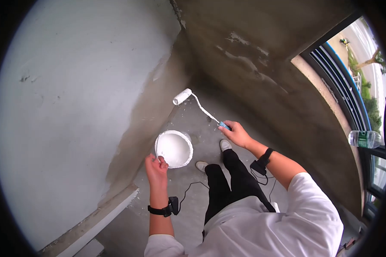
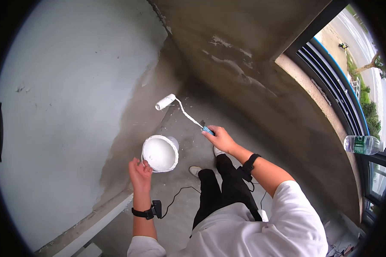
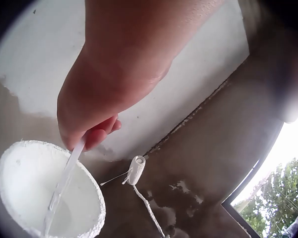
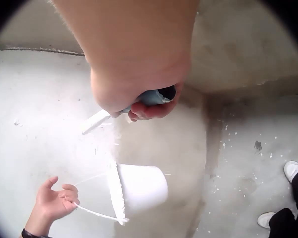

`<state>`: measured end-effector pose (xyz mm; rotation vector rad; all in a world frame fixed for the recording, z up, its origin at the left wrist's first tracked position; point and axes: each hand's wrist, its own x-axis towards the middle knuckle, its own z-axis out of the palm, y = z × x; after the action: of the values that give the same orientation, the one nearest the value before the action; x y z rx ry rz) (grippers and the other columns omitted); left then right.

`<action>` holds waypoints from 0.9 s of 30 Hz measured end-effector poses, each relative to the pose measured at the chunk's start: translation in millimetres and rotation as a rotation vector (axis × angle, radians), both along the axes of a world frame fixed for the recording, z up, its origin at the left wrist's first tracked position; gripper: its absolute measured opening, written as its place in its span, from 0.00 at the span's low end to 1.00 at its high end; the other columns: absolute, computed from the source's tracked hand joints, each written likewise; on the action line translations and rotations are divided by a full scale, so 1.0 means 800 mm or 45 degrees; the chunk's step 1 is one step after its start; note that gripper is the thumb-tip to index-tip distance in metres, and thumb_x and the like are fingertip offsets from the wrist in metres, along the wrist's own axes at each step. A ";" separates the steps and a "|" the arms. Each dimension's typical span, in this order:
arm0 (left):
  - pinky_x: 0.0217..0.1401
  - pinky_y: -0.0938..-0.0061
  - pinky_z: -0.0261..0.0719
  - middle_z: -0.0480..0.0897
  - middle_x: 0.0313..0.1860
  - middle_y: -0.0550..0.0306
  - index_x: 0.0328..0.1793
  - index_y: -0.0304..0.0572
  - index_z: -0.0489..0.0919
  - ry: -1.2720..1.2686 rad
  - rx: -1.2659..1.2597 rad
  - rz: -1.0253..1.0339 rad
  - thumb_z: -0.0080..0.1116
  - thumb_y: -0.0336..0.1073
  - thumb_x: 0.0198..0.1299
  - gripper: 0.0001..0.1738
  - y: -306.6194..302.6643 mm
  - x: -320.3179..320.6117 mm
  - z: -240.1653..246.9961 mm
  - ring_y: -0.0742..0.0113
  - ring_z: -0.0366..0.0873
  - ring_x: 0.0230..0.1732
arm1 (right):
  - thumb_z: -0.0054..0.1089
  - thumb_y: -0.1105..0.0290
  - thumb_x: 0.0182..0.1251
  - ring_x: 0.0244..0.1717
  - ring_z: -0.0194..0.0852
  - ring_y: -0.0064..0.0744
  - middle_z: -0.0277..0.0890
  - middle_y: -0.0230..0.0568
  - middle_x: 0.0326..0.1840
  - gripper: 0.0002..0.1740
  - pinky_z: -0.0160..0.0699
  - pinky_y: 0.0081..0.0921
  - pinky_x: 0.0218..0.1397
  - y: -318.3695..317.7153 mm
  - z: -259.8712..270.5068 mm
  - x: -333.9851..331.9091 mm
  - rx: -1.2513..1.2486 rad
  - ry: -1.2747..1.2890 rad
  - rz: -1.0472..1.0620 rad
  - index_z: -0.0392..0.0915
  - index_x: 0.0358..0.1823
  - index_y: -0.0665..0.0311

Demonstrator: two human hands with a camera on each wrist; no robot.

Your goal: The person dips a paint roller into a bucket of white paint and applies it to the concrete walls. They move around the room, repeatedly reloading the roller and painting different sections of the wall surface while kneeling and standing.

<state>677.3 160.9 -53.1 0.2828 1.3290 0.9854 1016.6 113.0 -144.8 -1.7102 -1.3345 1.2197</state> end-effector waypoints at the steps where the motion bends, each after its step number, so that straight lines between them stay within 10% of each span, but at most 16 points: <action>1: 0.34 0.73 0.61 0.72 0.29 0.58 0.41 0.53 0.67 -0.010 0.004 -0.008 0.54 0.49 0.65 0.13 0.008 -0.003 -0.028 0.72 0.59 0.23 | 0.57 0.55 0.74 0.22 0.69 0.31 0.73 0.39 0.23 0.20 0.71 0.32 0.31 0.027 -0.019 -0.006 -0.070 0.168 -0.125 0.79 0.41 0.69; 5: 0.34 0.73 0.61 0.72 0.28 0.59 0.39 0.54 0.67 0.024 -0.132 0.112 0.55 0.50 0.65 0.13 0.001 -0.041 -0.121 0.72 0.60 0.22 | 0.51 0.53 0.78 0.17 0.64 0.19 0.67 0.30 0.20 0.21 0.64 0.23 0.21 0.127 -0.075 -0.026 -0.218 0.696 -0.434 0.76 0.39 0.66; 18: 0.27 0.72 0.67 0.70 0.29 0.61 0.44 0.53 0.61 0.376 -0.538 0.584 0.56 0.52 0.62 0.19 -0.109 -0.202 -0.194 0.69 0.69 0.26 | 0.46 0.48 0.80 0.15 0.59 0.20 0.63 0.29 0.20 0.24 0.61 0.23 0.19 0.335 -0.122 -0.027 -0.040 0.832 -0.627 0.72 0.40 0.64; 27: 0.28 0.71 0.69 0.69 0.30 0.63 0.45 0.53 0.60 0.421 -0.679 0.726 0.55 0.53 0.62 0.20 -0.164 -0.251 -0.188 0.69 0.69 0.27 | 0.44 0.49 0.79 0.34 0.76 0.58 0.75 0.57 0.27 0.27 0.74 0.46 0.41 0.272 -0.157 -0.148 -0.106 0.512 -0.486 0.73 0.38 0.72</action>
<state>476.7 29.7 -203.6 -0.3787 1.9794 1.0254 898.1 330.8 -270.0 -1.5739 -0.6930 1.3132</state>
